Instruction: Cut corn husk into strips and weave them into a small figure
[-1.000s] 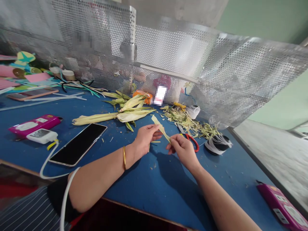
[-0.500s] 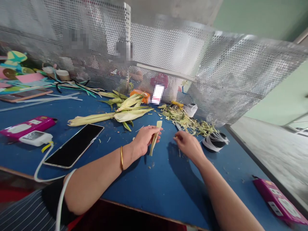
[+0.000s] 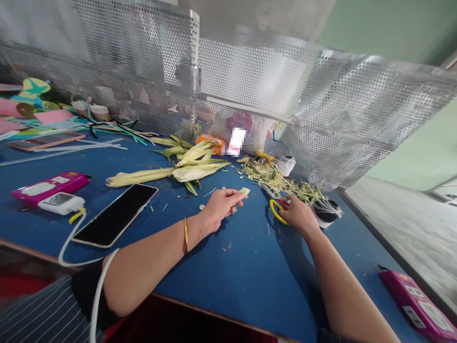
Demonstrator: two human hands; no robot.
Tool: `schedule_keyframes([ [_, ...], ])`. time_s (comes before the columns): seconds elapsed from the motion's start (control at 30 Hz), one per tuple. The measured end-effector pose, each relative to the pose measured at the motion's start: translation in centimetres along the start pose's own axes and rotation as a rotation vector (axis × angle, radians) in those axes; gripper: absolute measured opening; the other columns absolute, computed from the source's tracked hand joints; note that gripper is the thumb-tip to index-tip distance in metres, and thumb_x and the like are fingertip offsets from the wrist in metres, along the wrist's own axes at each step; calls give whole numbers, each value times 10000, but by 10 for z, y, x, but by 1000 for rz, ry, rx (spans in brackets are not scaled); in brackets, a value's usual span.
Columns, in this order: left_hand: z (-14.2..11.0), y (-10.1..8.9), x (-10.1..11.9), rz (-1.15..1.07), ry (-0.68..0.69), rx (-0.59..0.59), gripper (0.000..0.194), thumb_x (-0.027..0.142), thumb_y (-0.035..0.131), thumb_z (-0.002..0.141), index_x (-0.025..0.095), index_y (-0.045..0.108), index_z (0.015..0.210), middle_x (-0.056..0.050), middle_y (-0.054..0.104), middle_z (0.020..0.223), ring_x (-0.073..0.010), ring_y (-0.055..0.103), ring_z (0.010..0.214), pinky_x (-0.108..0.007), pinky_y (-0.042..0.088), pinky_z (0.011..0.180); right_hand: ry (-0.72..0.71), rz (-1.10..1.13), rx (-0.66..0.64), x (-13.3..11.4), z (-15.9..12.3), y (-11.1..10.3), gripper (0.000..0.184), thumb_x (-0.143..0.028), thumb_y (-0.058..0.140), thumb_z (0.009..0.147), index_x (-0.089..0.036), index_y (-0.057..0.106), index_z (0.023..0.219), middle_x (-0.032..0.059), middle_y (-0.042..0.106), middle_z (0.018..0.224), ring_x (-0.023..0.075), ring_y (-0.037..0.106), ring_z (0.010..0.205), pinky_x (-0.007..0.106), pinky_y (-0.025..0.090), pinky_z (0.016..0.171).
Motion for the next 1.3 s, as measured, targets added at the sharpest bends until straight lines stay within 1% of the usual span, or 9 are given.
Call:
schedule_keyframes([
  [0.13, 1, -3, 5, -43, 25, 15, 152, 267, 688, 806, 142, 699, 718, 13, 561, 626, -30, 373, 455, -192, 233, 430, -64, 226, -25, -6, -5, -5, 498, -288, 581, 743, -169, 600, 1227, 61, 684, 808, 231, 654, 720, 307, 455, 610],
  [0.23, 4, -8, 9, -63, 44, 34, 173, 277, 690, 804, 138, 692, 701, 14, 545, 615, -28, 364, 451, -197, 218, 429, -161, 698, -147, -24, -16, -5, 536, -381, 619, 725, -199, 573, 1227, -19, 600, 716, 141, 558, 525, 259, 416, 494],
  [0.33, 7, -15, 11, -82, 49, 75, 166, 263, 688, 798, 137, 673, 689, 14, 546, 616, -25, 350, 440, -201, 195, 421, -172, 1109, -316, -39, -27, -1, 593, -433, 763, 633, -211, 575, 1150, -33, 561, 718, 117, 535, 543, 236, 393, 487],
  [0.43, 11, -19, 11, -114, 54, 95, 159, 281, 705, 773, 143, 668, 702, 14, 557, 625, -21, 334, 428, -201, 182, 416, -188, 1070, -402, -49, -33, 1, 656, -463, 825, 597, -229, 551, 1145, -45, 545, 718, 112, 513, 583, 228, 376, 511],
  [0.53, 14, -22, 8, -120, 49, 113, 150, 284, 717, 750, 148, 666, 713, 18, 556, 621, -22, 340, 426, -198, 178, 416, -289, 940, -423, -56, -37, -3, 695, -490, 844, 576, -213, 555, 1144, -59, 494, 680, 108, 440, 591, 235, 335, 522],
  [0.7, 17, -22, 6, -114, 63, 121, 168, 311, 718, 737, 151, 667, 725, 27, 554, 616, -27, 349, 426, -199, 186, 411, -405, 872, -469, -67, -46, -6, 657, -536, 799, 631, -186, 562, 1134, -62, 456, 662, 105, 376, 583, 254, 301, 533],
  [1.0, 16, -19, 5, -101, 63, 79, 161, 293, 713, 724, 141, 696, 776, 27, 561, 605, -32, 347, 433, -198, 210, 415, -323, 908, -473, -74, -51, -4, 603, -530, 790, 634, -181, 630, 1099, -67, 487, 603, 90, 420, 499, 235, 304, 463],
  [1.17, 16, -20, 4, -75, 55, 86, 162, 290, 717, 716, 134, 689, 747, 25, 557, 581, -38, 348, 431, -200, 217, 409, -346, 924, -486, -76, -54, -6, 553, -511, 804, 636, -173, 673, 1054, -95, 426, 504, 65, 361, 422, 218, 276, 415],
  [1.3, 16, -20, 4, -60, 67, 80, 160, 286, 704, 732, 133, 669, 698, 25, 560, 579, -31, 347, 423, -197, 221, 410, -334, 945, -487, -72, -51, 1, 546, -505, 804, 656, -166, 666, 1060, -108, 404, 469, 49, 316, 368, 206, 233, 370],
])
Point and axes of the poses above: each hand's wrist, its own z-axis towards the middle knuckle, its own y-axis out of the palm, x = y × z, the point moved 6 cm from there along z, towards the middle knuckle
